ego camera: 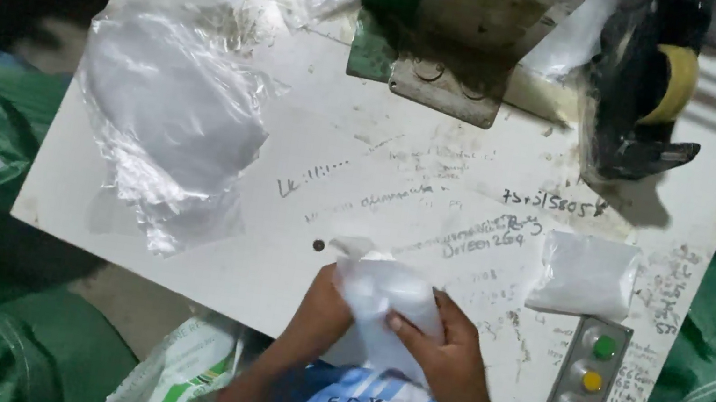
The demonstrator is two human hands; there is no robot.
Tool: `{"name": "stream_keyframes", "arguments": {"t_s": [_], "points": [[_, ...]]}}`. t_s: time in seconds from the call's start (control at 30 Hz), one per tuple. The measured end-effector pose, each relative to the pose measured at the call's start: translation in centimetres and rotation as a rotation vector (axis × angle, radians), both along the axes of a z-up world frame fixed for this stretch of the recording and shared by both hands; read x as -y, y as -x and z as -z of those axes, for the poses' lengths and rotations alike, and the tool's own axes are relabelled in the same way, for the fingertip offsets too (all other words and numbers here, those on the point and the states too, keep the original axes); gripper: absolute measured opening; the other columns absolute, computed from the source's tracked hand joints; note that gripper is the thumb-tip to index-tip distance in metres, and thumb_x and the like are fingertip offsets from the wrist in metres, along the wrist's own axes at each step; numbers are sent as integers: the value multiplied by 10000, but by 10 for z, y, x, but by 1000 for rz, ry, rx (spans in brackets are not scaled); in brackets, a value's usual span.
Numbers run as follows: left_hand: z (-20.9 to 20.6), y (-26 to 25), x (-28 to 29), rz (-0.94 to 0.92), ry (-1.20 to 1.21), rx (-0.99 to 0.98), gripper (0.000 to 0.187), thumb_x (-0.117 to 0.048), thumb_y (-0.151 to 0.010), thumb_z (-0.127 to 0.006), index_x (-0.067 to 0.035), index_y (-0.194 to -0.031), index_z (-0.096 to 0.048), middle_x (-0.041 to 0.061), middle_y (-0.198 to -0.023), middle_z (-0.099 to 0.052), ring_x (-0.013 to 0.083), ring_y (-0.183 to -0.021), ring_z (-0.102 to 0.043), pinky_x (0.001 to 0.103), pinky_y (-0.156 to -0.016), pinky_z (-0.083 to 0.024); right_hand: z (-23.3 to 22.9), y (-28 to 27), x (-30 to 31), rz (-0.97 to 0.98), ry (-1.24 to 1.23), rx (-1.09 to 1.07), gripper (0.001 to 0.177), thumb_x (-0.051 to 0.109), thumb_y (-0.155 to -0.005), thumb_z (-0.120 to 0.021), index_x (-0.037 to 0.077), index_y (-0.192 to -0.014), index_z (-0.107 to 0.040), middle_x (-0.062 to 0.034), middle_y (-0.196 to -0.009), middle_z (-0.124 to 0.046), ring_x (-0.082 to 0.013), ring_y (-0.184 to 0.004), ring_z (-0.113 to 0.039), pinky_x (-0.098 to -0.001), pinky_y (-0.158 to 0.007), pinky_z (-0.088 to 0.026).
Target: The person is organizing small plastic bags by picking them up from a pile, folding them, and stacking them neatly on a work table near a machine.
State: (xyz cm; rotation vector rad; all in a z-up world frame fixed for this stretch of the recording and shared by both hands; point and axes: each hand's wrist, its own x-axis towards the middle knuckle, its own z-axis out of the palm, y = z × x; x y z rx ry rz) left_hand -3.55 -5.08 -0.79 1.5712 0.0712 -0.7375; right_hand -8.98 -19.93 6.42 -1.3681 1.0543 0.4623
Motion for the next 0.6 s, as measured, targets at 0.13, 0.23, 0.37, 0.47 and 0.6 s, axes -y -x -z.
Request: {"name": "stream_keyframes", "arguments": {"t_s": [0.13, 0.23, 0.37, 0.47, 0.6], "points": [[17, -3, 2, -193, 596, -419, 442, -527, -891, -688, -92, -944, -625, -39, -696, -556, 69, -645, -507, 222, -653, -433, 26, 7, 11, 197, -93, 166, 480, 118, -772, -748, 28, -1240, -697, -201, -1038, -736, -368, -905, -689, -493, -695, -564], [5, -3, 9, -247, 422, -254, 301, -355, -970, -667, -73, -889, -602, 42, -635, -585, 121, -465, -545, 242, -502, -471, 40, 22, 8, 155, 253, 335, 453, 225, -813, -764, 84, -1242, -730, -67, -1125, -780, -190, -1023, -702, -334, -840, -593], [1, -4, 19, -309, 350, -190, 264, -376, -1015, -607, -139, -898, -614, -27, -785, -597, 90, -695, -539, 251, -633, -439, 52, 32, 6, 77, 402, 481, 235, 171, -855, -788, 83, -1065, -733, -53, -949, -762, -170, -889, -704, -303, -757, -586], [4, 1, 20, -302, 299, -122, 192, -282, -1000, -627, -118, -900, -626, 14, -803, -631, 135, -747, -567, 291, -732, -478, 22, 21, 7, 237, 202, 253, 418, 171, -803, -761, 84, -1207, -699, -106, -1077, -762, -258, -994, -722, -395, -825, -619], [23, 20, 26, -259, 308, 49, 77, 4, -882, -740, -62, -857, -709, 53, -778, -718, 152, -689, -671, 290, -635, -598, 44, 23, 38, 329, -137, 277, 718, 63, -666, -750, 9, -1368, -611, -224, -1188, -722, -407, -1062, -687, -512, -888, -580]]}}
